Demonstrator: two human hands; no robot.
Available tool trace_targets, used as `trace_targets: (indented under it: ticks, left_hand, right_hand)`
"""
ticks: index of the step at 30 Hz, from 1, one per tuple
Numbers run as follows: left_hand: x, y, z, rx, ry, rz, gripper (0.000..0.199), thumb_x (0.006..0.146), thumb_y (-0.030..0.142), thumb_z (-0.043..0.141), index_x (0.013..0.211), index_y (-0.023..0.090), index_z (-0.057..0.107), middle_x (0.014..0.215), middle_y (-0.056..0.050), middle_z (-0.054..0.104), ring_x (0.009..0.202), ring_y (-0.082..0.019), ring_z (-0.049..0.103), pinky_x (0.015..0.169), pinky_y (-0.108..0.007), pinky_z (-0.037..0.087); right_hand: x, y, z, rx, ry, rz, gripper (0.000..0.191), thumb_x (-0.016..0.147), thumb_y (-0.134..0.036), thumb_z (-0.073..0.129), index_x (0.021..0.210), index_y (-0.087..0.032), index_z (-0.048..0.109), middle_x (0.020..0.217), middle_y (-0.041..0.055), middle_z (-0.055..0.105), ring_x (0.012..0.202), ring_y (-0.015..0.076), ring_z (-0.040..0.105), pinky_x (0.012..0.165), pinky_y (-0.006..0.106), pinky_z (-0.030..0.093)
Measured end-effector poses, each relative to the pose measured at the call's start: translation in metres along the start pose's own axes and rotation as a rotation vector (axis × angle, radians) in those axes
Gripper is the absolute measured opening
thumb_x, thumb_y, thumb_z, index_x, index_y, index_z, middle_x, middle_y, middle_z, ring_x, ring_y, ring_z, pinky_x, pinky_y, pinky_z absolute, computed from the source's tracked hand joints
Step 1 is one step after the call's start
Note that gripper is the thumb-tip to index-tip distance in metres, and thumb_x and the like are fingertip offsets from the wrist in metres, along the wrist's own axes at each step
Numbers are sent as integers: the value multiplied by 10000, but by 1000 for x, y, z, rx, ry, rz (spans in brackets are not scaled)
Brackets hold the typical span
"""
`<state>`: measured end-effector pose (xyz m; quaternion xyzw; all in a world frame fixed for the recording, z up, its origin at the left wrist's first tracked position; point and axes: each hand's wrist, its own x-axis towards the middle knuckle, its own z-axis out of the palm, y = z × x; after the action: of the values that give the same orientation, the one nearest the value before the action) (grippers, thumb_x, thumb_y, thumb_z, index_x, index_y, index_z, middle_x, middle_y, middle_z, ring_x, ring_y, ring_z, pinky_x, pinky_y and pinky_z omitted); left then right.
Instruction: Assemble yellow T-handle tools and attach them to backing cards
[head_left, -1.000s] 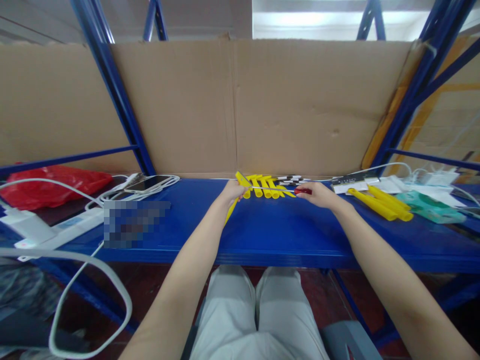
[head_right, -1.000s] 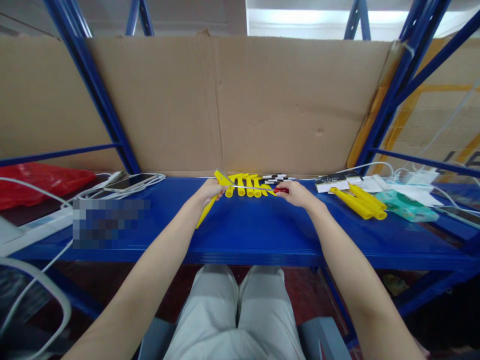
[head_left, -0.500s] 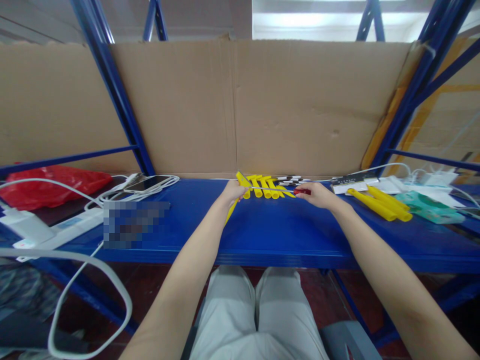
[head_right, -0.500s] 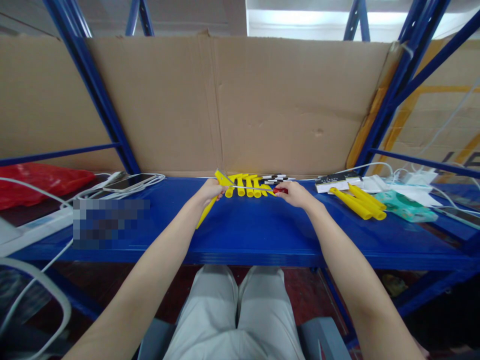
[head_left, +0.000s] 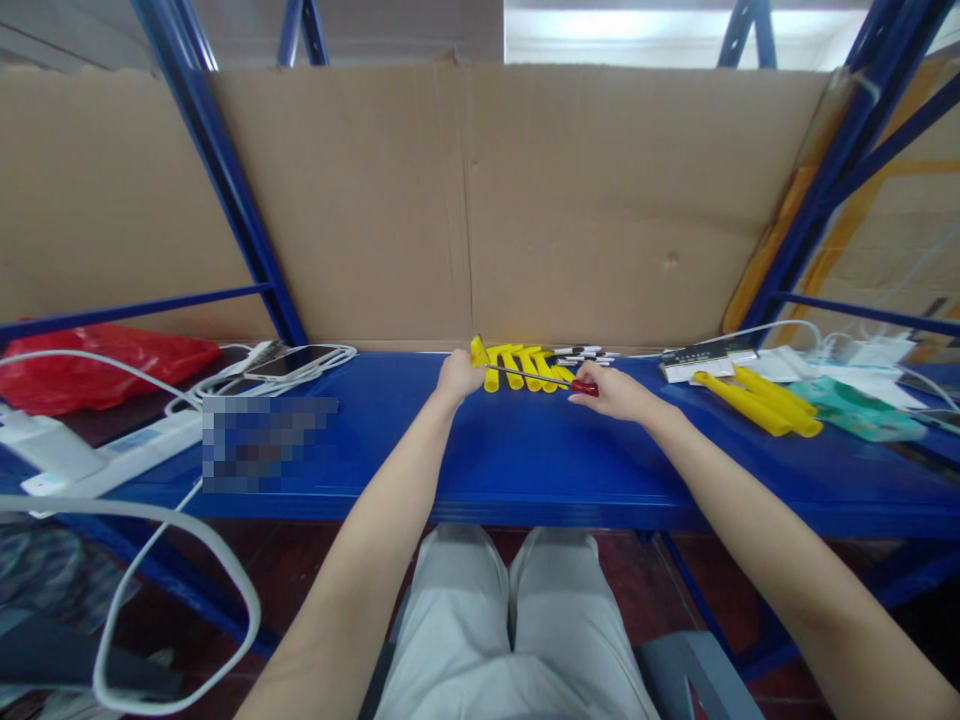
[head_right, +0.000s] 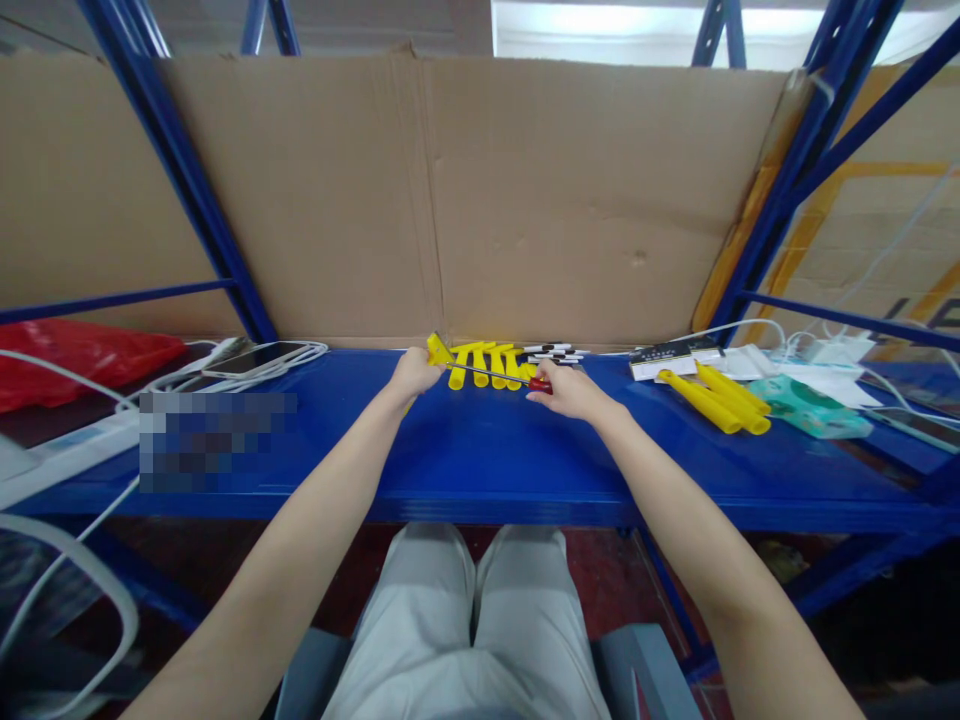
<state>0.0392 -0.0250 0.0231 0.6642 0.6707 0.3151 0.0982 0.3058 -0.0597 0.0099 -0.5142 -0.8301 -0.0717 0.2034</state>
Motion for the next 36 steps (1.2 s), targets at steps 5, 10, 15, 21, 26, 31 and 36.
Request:
trace_targets:
  ticks: [5,10,15,21,26,31,36]
  left_hand:
    - [0,0,0,2,7,29,222,814,271,602,922,116,718,967,-169,732,945,-274,695,681,-240,470]
    - [2,-2,0,51,37,17,238,817,228,585,982,111,712,1060,-188,713,1029,-274,667,716,-239,466]
    - [2,-3,-1,46,24,17,233,825,222,581,991,116,705,1049,-179,718,1001,-265,676,711,-242,462]
    - [2,-2,-2,33,53,18,216,822,217,597,978,119,710,1047,-173,720,1031,-261,664,711,-230,460]
    - [3,-2,-2,31,51,17,227,833,223,591,997,120,709,1052,-173,719,1023,-257,667,717,-234,463]
    - [3,-3,-1,49,64,43,214,834,209,583,983,133,716,1051,-166,720,1043,-256,658,734,-240,463]
    - [4,-4,0,59,58,40,236,834,220,586,1010,120,708,1077,-175,711,1043,-258,658,750,-244,465]
  right_hand:
    - [-1,-2,1,-70,29,17,113,841,-307,573,885,-205,591,790,64,707,687,190,634,579,255,375]
    - [-2,-9,-1,-101,-42,30,180,889,-341,498,886,-211,623,816,73,718,727,200,648,586,265,372]
    - [-1,-9,5,-56,-23,13,170,863,-350,554,941,-203,590,783,73,708,683,201,637,568,262,367]
    - [-2,-11,6,-88,-44,13,153,880,-353,530,861,-210,582,761,64,698,669,198,629,568,260,352]
    - [0,-15,8,-50,-112,15,194,917,-323,469,840,-204,602,815,90,708,739,211,650,607,267,385]
    - [1,-12,15,-1,-42,35,176,832,-305,607,956,-192,552,810,81,704,695,202,643,577,255,388]
    - [-1,-11,9,-105,14,51,142,844,-358,579,888,-224,567,743,51,695,672,203,636,548,260,350]
